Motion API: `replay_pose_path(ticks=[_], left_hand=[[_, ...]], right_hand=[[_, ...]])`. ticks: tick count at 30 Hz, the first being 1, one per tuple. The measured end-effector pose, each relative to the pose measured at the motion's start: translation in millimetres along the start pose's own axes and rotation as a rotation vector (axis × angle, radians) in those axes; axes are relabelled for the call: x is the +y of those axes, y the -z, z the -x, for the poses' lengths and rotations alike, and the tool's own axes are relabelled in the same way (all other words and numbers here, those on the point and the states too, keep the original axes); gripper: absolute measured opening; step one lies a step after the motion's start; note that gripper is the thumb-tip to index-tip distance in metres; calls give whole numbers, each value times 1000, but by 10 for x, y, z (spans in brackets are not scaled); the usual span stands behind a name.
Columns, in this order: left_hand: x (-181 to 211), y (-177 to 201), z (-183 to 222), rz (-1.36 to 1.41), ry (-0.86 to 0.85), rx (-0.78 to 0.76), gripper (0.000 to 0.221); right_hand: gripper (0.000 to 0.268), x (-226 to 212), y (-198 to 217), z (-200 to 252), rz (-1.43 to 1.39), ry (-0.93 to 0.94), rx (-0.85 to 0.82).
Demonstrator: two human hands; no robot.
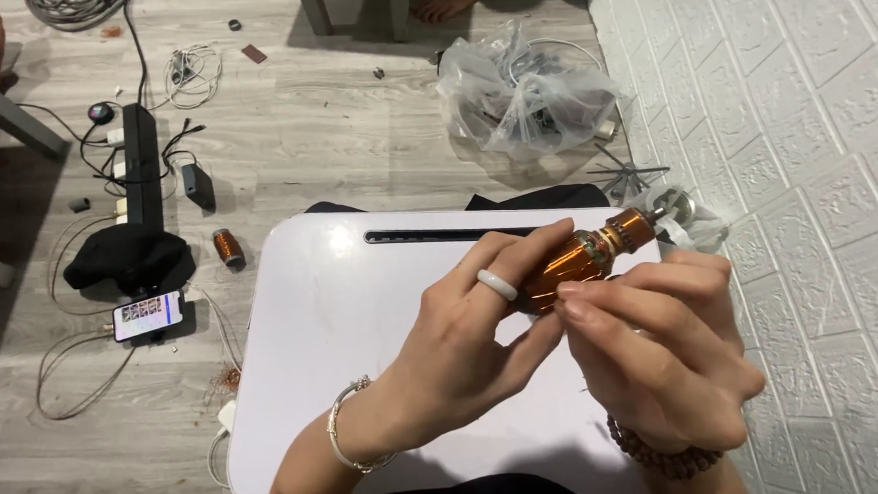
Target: Manually winding copper wire onto a motor armature and cutting the wire with scissors
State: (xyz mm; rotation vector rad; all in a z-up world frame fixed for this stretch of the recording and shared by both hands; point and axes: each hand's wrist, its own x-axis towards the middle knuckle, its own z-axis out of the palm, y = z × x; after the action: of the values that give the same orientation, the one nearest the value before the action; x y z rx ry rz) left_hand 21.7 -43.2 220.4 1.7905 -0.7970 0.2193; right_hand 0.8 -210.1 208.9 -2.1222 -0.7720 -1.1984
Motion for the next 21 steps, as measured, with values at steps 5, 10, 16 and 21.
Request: replay_pose_path(ticks=[5,10,16,21], left_hand=[[-3,-21,-2,42,7,15,57],[-5,-64,8,28,-6,68,55],[-27,-96,26,-46,-25,105,58],[-47,-153,55,-127,-57,111,63]], right_hand=[[12,29,30,91,-66,-71,40],[21,42,39,147,-93,-143,58],[27,92,17,200,-133,-158,99],[28,156,-6,221,-181,-107,124]])
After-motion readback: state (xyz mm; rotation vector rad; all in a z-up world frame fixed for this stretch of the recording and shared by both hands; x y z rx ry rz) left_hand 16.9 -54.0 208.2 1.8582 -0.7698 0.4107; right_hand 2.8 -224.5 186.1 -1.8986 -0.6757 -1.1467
